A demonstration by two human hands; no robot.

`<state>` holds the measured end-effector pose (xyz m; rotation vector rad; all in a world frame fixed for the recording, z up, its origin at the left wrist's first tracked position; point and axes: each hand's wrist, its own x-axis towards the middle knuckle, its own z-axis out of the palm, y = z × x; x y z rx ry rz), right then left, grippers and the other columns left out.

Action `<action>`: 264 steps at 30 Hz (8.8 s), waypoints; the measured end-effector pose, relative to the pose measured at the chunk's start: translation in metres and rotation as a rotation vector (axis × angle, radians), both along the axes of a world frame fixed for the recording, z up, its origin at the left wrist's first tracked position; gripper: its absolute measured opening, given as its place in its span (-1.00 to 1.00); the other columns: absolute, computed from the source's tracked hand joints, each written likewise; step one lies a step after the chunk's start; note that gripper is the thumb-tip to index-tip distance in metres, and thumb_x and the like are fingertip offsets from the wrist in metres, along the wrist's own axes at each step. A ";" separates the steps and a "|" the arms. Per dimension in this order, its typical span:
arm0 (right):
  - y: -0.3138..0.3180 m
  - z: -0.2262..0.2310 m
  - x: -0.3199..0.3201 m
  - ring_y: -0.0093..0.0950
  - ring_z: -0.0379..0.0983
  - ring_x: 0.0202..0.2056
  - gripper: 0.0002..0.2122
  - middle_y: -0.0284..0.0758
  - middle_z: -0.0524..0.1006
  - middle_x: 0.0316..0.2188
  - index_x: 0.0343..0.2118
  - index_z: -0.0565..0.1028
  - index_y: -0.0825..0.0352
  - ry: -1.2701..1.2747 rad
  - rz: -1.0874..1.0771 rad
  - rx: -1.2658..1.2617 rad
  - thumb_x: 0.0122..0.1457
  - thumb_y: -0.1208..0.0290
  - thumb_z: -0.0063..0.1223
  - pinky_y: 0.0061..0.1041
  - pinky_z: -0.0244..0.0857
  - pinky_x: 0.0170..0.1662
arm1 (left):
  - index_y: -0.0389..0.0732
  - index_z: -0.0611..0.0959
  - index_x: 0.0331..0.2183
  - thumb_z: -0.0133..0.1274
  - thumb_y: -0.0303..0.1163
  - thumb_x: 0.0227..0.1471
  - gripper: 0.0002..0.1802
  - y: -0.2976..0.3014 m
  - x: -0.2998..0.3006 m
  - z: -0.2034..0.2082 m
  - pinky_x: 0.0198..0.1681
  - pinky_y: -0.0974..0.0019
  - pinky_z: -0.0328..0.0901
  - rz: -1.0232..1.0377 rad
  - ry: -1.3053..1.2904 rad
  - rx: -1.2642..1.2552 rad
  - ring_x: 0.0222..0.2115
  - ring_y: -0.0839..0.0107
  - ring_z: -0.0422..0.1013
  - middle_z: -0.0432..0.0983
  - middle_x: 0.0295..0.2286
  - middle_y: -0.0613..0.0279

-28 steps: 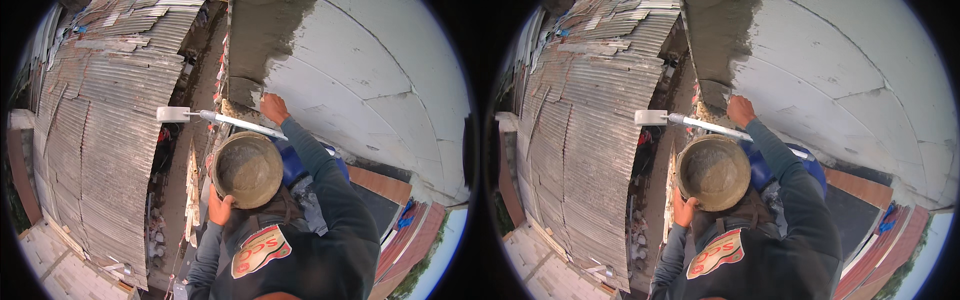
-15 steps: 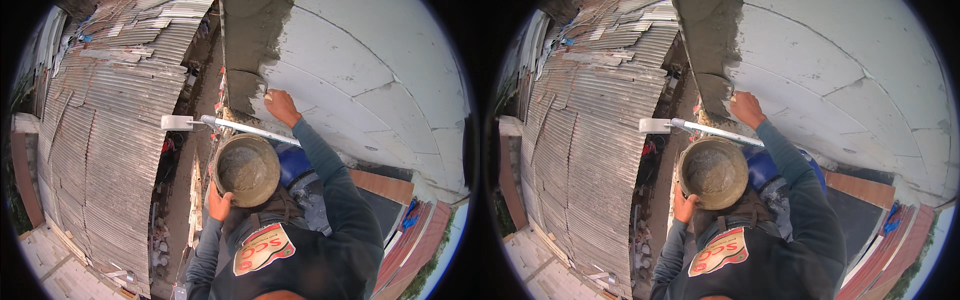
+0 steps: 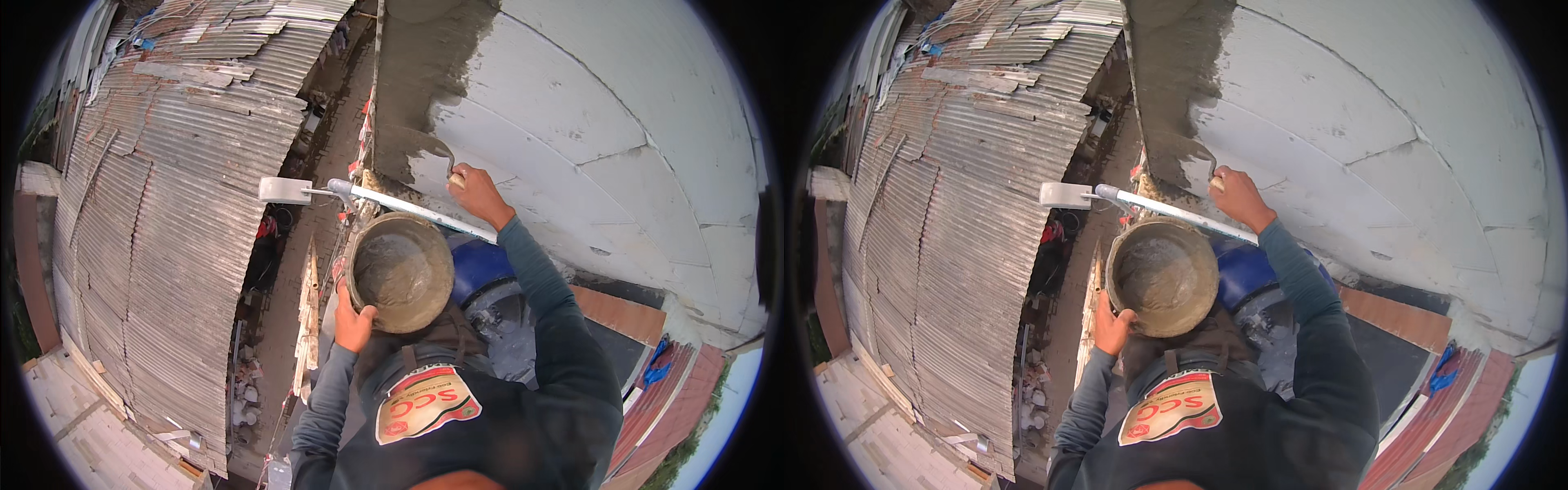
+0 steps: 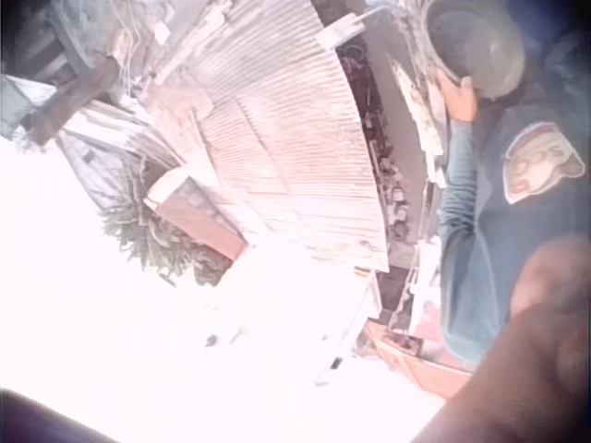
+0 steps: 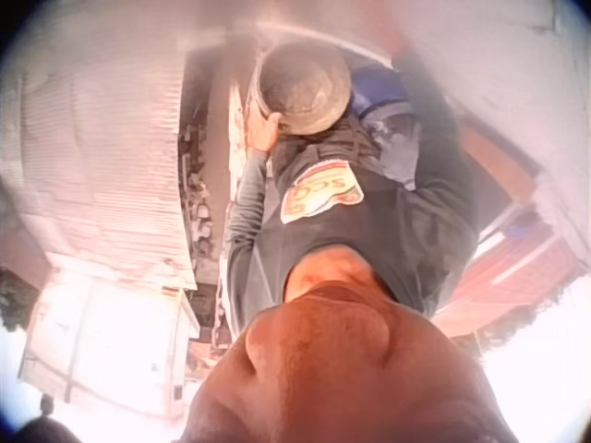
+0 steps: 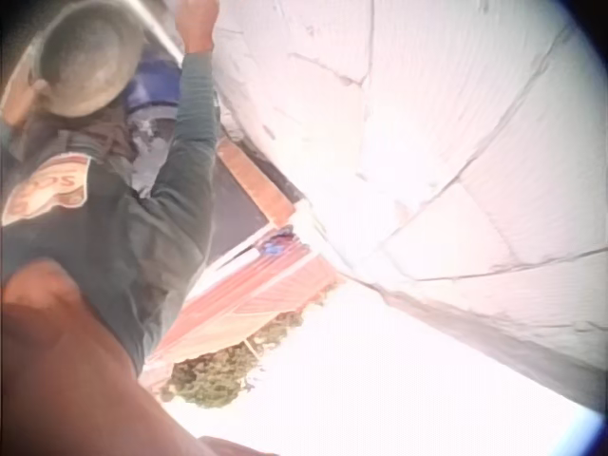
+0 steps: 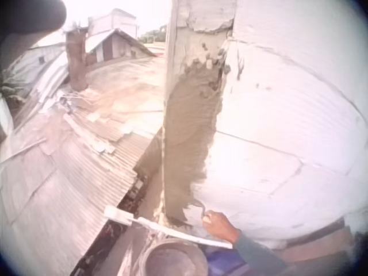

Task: The person applies plaster to a vertical wall edge using a trowel while holding a bucket of wet plaster. They repeatedly scoop plaster from the bucket and smooth it onto the corner of the wall.

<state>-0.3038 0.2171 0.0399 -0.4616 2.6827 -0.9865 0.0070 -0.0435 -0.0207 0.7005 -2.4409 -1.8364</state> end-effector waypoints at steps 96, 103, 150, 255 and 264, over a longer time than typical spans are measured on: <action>-0.034 0.035 -0.015 -0.13 0.42 -0.50 -0.72 0.00 0.54 -0.47 -0.28 0.59 0.49 0.107 0.076 0.003 0.15 0.31 0.28 -0.24 0.36 -0.31 | -0.40 0.41 -0.03 0.18 -0.40 -0.08 -0.43 0.003 -0.018 0.049 0.05 -0.05 0.35 -0.007 -0.049 0.086 -0.06 -0.33 0.49 0.56 -0.15 -0.37; -0.035 0.038 -0.030 -0.02 0.44 -0.47 -0.74 0.04 0.56 -0.47 -0.33 0.57 0.49 0.123 0.042 -0.031 0.17 0.32 0.25 -0.19 0.37 -0.30 | -0.39 0.41 -0.03 0.18 -0.41 -0.09 -0.43 0.000 -0.019 0.049 0.04 -0.06 0.35 -0.040 -0.128 0.044 -0.08 -0.33 0.49 0.56 -0.18 -0.33; -0.007 0.049 0.005 0.09 0.54 -0.17 -0.65 0.10 0.62 -0.20 -0.05 0.54 0.50 0.016 0.070 0.012 0.25 0.29 0.14 -0.10 0.41 -0.05 | -0.33 0.47 -0.05 0.14 -0.48 -0.11 -0.49 -0.001 -0.002 -0.027 -0.60 0.30 0.37 -0.026 0.081 -0.098 -0.57 0.39 0.46 0.56 -0.36 0.10; -0.028 0.126 -0.006 -0.48 0.48 -0.48 -0.75 -0.26 0.59 -0.48 -0.23 0.47 0.44 0.101 -0.214 -0.307 0.22 0.37 0.27 -0.40 0.36 -0.38 | -0.40 0.36 0.06 0.12 -0.46 -0.05 -0.39 0.006 -0.024 0.056 0.00 -0.11 0.40 -0.042 -0.117 0.035 -0.08 -0.39 0.51 0.57 -0.16 -0.45; -0.038 0.054 -0.020 0.06 0.57 -0.35 -0.77 0.05 0.61 -0.44 -0.25 0.44 0.42 0.219 -0.031 0.048 0.21 0.37 0.21 -0.10 0.41 -0.27 | -0.39 0.36 0.07 0.12 -0.46 -0.05 -0.38 0.005 -0.026 0.056 -0.01 -0.10 0.40 -0.071 -0.107 0.068 -0.07 -0.38 0.51 0.58 -0.17 -0.45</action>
